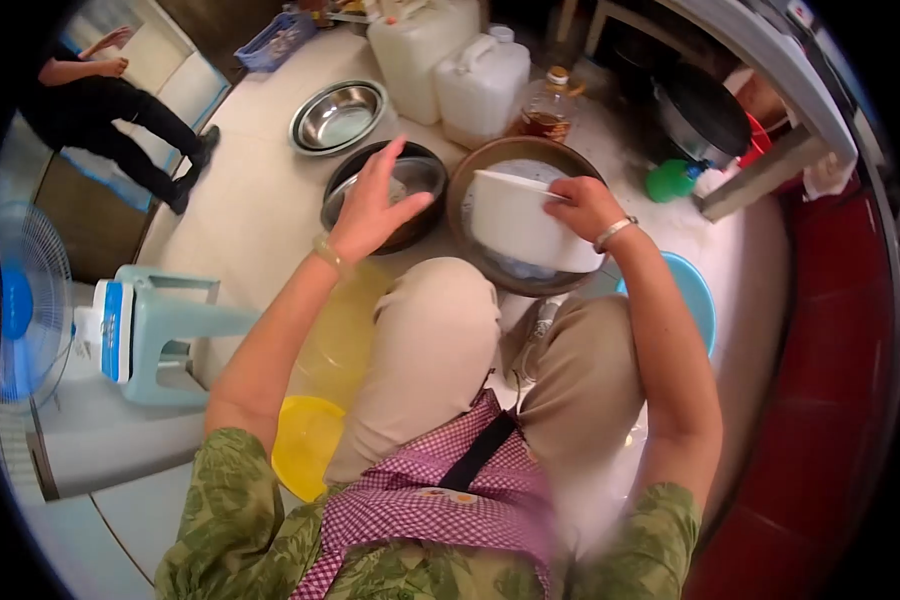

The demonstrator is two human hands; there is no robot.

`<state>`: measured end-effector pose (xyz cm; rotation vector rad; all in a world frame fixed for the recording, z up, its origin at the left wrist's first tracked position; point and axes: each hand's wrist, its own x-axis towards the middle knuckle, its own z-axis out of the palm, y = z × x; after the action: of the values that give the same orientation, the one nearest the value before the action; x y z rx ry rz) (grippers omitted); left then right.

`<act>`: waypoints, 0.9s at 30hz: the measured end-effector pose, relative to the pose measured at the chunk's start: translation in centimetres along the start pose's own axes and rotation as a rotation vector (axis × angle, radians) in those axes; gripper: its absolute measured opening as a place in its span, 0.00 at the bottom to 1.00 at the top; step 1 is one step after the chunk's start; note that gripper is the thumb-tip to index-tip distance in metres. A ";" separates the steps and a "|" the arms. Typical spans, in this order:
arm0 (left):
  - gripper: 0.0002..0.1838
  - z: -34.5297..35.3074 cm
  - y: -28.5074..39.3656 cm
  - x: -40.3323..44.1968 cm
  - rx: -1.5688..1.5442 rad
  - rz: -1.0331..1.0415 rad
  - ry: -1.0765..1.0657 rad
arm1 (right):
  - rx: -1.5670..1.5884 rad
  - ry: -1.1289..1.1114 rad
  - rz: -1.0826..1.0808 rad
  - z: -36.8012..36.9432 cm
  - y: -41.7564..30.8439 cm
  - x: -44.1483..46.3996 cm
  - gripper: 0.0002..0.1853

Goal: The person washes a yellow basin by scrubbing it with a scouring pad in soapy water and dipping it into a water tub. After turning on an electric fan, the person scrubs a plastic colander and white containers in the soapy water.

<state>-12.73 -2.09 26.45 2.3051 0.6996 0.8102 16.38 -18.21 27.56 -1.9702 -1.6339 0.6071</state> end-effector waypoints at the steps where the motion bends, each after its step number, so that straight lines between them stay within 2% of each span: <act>1: 0.43 0.9 1.2 1.7 0.121 0.143 -0.046 | -0.024 -0.017 -0.024 -0.2 -0.3 0.3 0.12; 2: 0.49 1.9 2.2 3.3 0.139 0.202 -0.193 | -0.047 -0.037 -0.049 -0.3 -0.6 0.7 0.12; 4: 0.42 6.1 2.5 5.5 0.283 0.494 -0.152 | -0.017 -0.109 -0.012 -0.9 -0.7 2.0 0.12; 7: 0.28 9.2 3.6 10.1 0.025 -0.034 -0.770 | -0.009 -0.116 -0.062 -1.6 1.7 4.8 0.13; 8: 0.24 10.7 2.8 10.7 -0.122 -0.137 -0.696 | -0.010 -0.103 -0.096 -1.9 3.2 5.5 0.13; 11: 0.18 13.4 -0.6 11.9 -0.625 -0.449 -0.432 | 0.317 0.677 -0.243 -3.4 7.8 6.8 0.14; 12: 0.17 13.7 -1.0 11.8 -0.729 -0.539 -0.304 | 0.464 0.720 -0.127 -3.6 12.3 6.8 0.15; 14: 0.20 14.8 -4.6 11.5 -0.794 -0.663 -0.200 | 0.565 0.713 0.185 -1.8 20.1 5.5 0.15; 16: 0.21 15.5 -6.0 10.8 -0.812 -0.732 -0.121 | 0.147 0.578 0.482 3.7 25.7 4.1 0.15; 18: 0.23 15.7 -6.7 10.4 -0.796 -0.750 -0.060 | 0.097 0.304 0.437 9.7 28.5 2.9 0.18; 20: 0.24 16.2 -7.5 10.5 -0.855 -0.782 0.012 | -0.223 0.151 0.299 14.8 29.3 3.0 0.27; 23: 0.26 17.2 -7.1 10.8 -0.861 -0.803 0.048 | -0.286 -0.012 0.441 18.2 26.0 5.0 0.40; 26: 0.27 17.7 -7.9 10.6 -0.781 -0.860 -0.010 | -0.290 -0.303 0.468 19.5 24.5 7.2 0.47; 27: 0.28 17.9 -8.4 10.6 -0.748 -0.884 -0.038 | -0.333 -0.404 0.430 21.4 25.7 7.8 0.44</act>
<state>4.36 4.12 13.32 1.1566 1.0506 0.4678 23.79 -12.26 -5.46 -2.6140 -1.6201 1.0018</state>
